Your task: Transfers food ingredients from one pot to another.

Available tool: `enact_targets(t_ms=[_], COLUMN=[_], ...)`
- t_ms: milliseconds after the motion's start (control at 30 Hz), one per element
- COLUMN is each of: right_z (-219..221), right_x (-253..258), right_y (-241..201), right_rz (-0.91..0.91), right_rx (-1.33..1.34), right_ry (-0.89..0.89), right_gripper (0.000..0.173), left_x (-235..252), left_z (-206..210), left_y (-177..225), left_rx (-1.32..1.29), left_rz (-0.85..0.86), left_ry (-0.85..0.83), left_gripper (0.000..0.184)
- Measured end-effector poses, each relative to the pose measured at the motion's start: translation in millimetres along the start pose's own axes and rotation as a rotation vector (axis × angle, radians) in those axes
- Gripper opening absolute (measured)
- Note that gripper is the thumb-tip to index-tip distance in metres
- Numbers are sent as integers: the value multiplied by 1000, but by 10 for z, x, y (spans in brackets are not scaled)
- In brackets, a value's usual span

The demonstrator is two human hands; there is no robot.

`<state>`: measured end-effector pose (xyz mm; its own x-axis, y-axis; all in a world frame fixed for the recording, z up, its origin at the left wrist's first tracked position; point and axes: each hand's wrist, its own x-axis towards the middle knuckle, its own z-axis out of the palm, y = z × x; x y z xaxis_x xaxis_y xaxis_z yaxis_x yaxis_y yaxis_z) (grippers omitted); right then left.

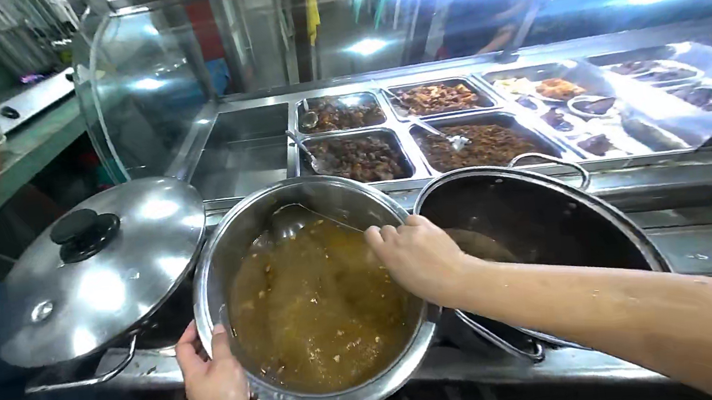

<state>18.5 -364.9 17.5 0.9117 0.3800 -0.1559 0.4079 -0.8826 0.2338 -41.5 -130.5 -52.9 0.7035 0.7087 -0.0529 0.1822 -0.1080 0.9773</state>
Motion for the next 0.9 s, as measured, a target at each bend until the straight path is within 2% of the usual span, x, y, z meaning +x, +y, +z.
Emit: enact_targets(t_ms=[133, 333, 567, 900], right_z=[-49, -155, -205, -219], right_x=[186, 300, 175, 41], right_y=[-230, -399, -430, -547], right_rz=[7, 83, 129, -12], right_rx=[-7, 120, 315, 462], right_ry=[-247, -468, -528, -555], right_gripper=[24, 25, 26, 36], left_x=[19, 26, 20, 28], left_z=[2, 22, 19, 17], left_y=[-12, -8, -28, -33], left_rx=[-22, -62, -62, -66], left_rz=[-9, -12, 9, 4], left_ry=[-9, -4, -17, -17], left_gripper=[38, 38, 39, 38])
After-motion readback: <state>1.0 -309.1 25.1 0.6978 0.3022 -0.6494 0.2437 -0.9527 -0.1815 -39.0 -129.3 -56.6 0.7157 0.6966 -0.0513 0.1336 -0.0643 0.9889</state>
